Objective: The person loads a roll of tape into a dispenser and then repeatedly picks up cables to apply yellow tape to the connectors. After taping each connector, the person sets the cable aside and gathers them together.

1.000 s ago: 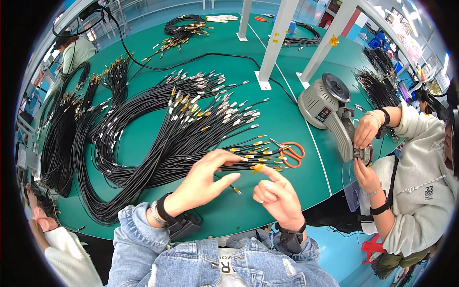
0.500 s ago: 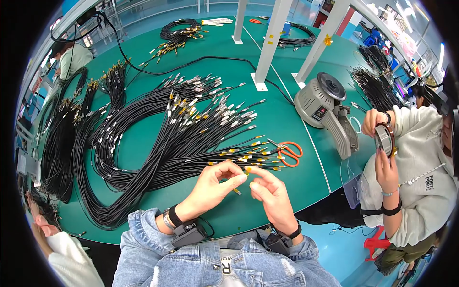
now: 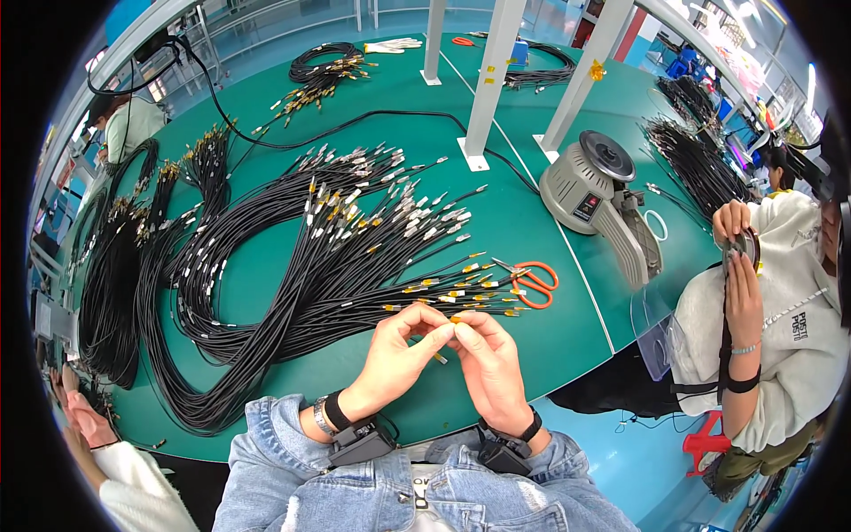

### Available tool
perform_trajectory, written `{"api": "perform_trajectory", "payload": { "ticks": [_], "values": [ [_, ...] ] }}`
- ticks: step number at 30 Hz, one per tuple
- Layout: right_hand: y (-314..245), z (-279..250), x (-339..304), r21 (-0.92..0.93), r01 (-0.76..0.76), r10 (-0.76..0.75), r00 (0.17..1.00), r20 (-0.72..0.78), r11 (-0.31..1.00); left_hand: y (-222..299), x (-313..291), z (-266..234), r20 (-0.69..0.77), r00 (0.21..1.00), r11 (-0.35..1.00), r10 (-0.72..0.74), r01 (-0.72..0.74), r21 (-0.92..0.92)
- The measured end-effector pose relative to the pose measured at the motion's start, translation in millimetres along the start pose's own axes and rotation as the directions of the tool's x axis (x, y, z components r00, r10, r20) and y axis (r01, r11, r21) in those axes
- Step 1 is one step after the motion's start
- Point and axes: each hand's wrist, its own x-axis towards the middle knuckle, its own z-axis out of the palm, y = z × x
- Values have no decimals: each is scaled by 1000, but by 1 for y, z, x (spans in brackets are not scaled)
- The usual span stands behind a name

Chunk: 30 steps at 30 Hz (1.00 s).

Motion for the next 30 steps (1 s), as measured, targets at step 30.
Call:
{"api": "perform_trajectory", "payload": {
  "ticks": [30],
  "values": [
    [-60,-36,45,-48,172,-172,985,3,984,-18,48,-45,266,954,391,139,-300,870]
  ]
}}
